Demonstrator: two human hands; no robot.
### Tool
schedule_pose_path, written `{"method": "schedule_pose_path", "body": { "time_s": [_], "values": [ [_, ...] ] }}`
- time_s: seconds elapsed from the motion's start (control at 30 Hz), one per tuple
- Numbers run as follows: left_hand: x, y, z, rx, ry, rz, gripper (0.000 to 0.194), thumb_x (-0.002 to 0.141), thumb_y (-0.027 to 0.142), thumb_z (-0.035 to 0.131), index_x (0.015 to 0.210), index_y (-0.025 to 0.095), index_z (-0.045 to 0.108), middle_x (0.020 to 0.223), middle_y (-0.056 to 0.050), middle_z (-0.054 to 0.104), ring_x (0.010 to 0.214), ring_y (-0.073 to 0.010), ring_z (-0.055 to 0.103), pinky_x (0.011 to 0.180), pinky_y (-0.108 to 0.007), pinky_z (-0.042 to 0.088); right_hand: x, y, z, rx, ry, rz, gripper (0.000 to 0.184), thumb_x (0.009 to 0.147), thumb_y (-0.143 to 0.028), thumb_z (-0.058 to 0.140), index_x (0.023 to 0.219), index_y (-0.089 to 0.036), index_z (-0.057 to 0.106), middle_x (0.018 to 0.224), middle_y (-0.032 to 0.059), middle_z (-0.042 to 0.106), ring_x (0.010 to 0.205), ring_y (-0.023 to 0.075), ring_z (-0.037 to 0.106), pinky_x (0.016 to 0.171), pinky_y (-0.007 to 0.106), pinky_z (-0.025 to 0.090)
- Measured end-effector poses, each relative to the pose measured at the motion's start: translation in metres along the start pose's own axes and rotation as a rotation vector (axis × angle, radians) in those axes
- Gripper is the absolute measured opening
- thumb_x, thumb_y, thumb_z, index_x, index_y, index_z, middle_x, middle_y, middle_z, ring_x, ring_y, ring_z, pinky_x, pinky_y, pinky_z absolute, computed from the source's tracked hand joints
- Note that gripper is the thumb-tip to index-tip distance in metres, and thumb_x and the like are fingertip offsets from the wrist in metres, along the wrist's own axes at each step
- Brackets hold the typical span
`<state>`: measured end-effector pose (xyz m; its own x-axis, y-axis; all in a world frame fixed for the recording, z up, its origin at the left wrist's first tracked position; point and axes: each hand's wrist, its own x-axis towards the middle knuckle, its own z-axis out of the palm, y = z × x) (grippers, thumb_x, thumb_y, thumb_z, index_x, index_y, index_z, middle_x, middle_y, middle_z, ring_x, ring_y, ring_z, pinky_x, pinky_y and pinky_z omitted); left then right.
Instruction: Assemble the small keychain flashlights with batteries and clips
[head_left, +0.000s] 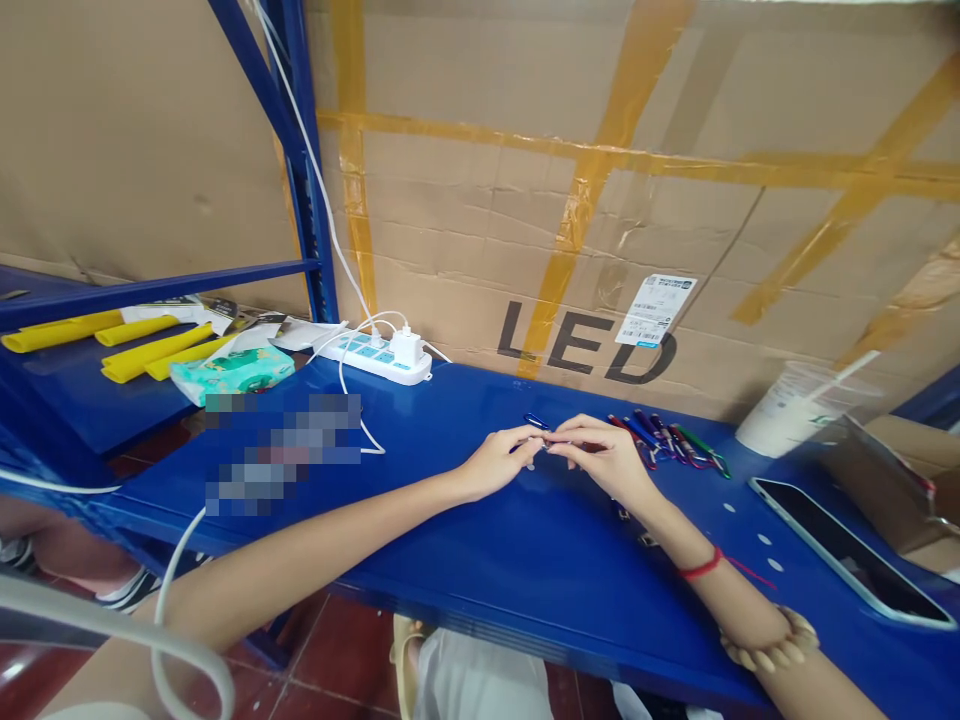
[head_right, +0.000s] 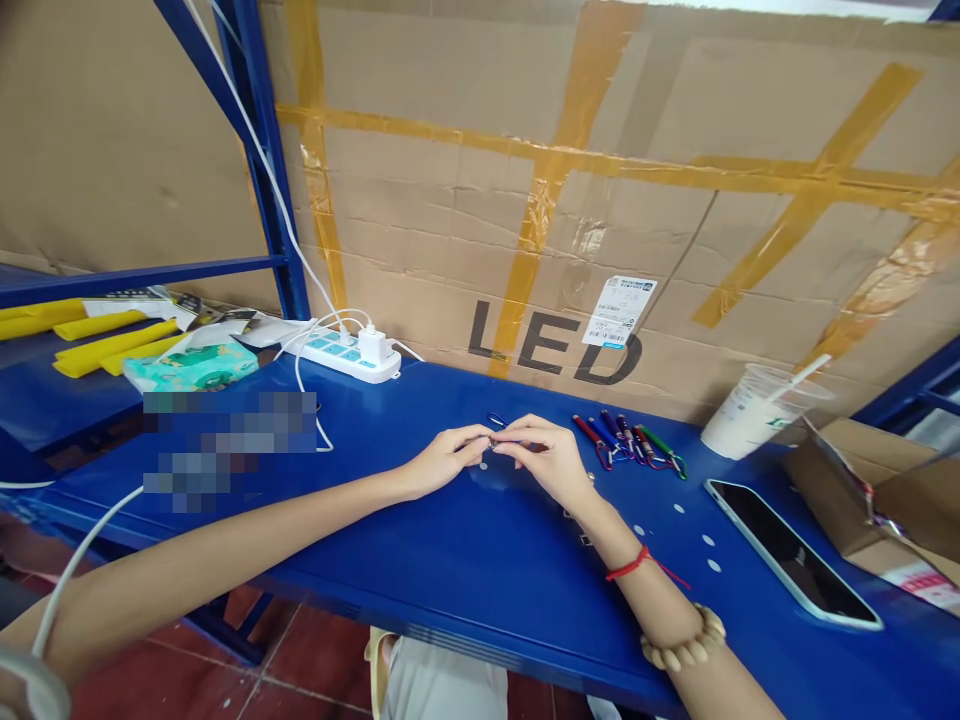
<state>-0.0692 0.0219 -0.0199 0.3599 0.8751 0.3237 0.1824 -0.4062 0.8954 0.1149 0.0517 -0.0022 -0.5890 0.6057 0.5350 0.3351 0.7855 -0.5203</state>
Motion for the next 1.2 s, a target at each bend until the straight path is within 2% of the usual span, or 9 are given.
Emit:
{"method": "schedule_pose_path", "body": {
  "time_s": [0.17,0.4,0.57,0.73,0.83,0.9,0.97,1.1,1.2],
  "values": [
    [-0.002,-0.001,0.001,0.059,-0.093,0.030,0.032,0.086,0.036,0.039,0.091,0.011,0.060,0.073,-0.002,0.052,0.065,-0.0092,0.045,0.064,-0.021,0.037,-0.003,-0.003,-0.005,-0.044,-0.043,-0.021,0.062,0.088,-0.061,0.043,0.084,-0.004,0.066,0.089,0.0073,0.046,0.066,-0.0074,0.044,0.058,-0.003,0.044],
    [-0.005,0.004,0.001,0.198,-0.139,0.076,0.028,0.088,0.032,0.036,0.096,0.014,0.057,0.067,0.000,0.050,0.059,-0.0090,0.044,0.058,-0.019,0.036,-0.005,-0.002,-0.008,-0.073,-0.086,0.234,0.076,0.077,-0.076,0.044,0.080,-0.003,0.066,0.089,0.0079,0.046,0.067,-0.0053,0.042,0.058,0.000,0.040],
    [-0.010,0.006,0.003,0.336,-0.096,0.116,0.027,0.089,0.026,0.035,0.096,0.015,0.058,0.067,-0.002,0.055,0.055,-0.0110,0.048,0.059,-0.021,0.040,-0.006,0.007,-0.004,-0.089,-0.066,0.307,0.079,0.071,-0.080,0.047,0.080,-0.003,0.066,0.088,0.0071,0.046,0.064,-0.0064,0.040,0.056,0.000,0.035],
    [-0.013,0.009,0.003,0.415,-0.066,0.062,0.029,0.088,0.024,0.035,0.099,0.013,0.059,0.083,-0.008,0.063,0.064,-0.0158,0.058,0.066,-0.026,0.044,-0.007,0.009,0.003,-0.095,-0.082,0.357,0.081,0.071,-0.081,0.045,0.082,-0.003,0.065,0.085,0.0056,0.046,0.057,-0.0080,0.036,0.049,0.001,0.028],
    [-0.012,0.008,0.002,0.423,-0.063,0.041,0.032,0.088,0.025,0.036,0.109,0.015,0.058,0.103,-0.010,0.063,0.079,-0.0187,0.061,0.075,-0.028,0.045,-0.006,0.009,0.005,-0.084,-0.097,0.396,0.079,0.072,-0.079,0.046,0.084,-0.003,0.065,0.085,0.0053,0.046,0.054,-0.0088,0.034,0.046,0.001,0.022],
    [-0.010,0.008,0.002,0.407,-0.045,0.037,0.036,0.088,0.026,0.037,0.118,0.017,0.053,0.107,-0.009,0.062,0.088,-0.0193,0.060,0.080,-0.029,0.044,-0.005,0.009,0.005,-0.067,-0.098,0.426,0.077,0.073,-0.076,0.047,0.086,-0.003,0.064,0.087,0.0054,0.046,0.055,-0.0089,0.035,0.047,0.001,0.022],
    [-0.009,0.007,0.001,0.400,-0.024,0.033,0.038,0.088,0.028,0.036,0.121,0.016,0.051,0.101,-0.008,0.064,0.087,-0.0189,0.059,0.079,-0.029,0.043,-0.004,0.009,0.004,-0.035,-0.083,0.445,0.077,0.072,-0.076,0.048,0.088,-0.002,0.063,0.089,0.0056,0.047,0.056,-0.0085,0.037,0.048,0.000,0.025],
    [-0.005,0.008,0.001,0.394,-0.013,0.030,0.033,0.089,0.032,0.034,0.107,0.018,0.057,0.088,-0.004,0.064,0.073,-0.0148,0.057,0.069,-0.024,0.043,0.000,0.003,0.003,0.052,-0.047,0.416,0.083,0.068,-0.079,0.049,0.088,0.000,0.062,0.090,0.0066,0.047,0.055,-0.0066,0.040,0.048,0.000,0.031],
    [-0.005,0.010,0.001,0.385,-0.002,0.020,0.029,0.089,0.034,0.034,0.102,0.019,0.056,0.080,-0.001,0.061,0.070,-0.0128,0.056,0.071,-0.023,0.042,0.004,-0.003,-0.002,0.100,-0.039,0.365,0.081,0.069,-0.077,0.049,0.089,0.001,0.062,0.090,0.0070,0.047,0.055,-0.0060,0.042,0.049,0.000,0.033]
  ]
}}
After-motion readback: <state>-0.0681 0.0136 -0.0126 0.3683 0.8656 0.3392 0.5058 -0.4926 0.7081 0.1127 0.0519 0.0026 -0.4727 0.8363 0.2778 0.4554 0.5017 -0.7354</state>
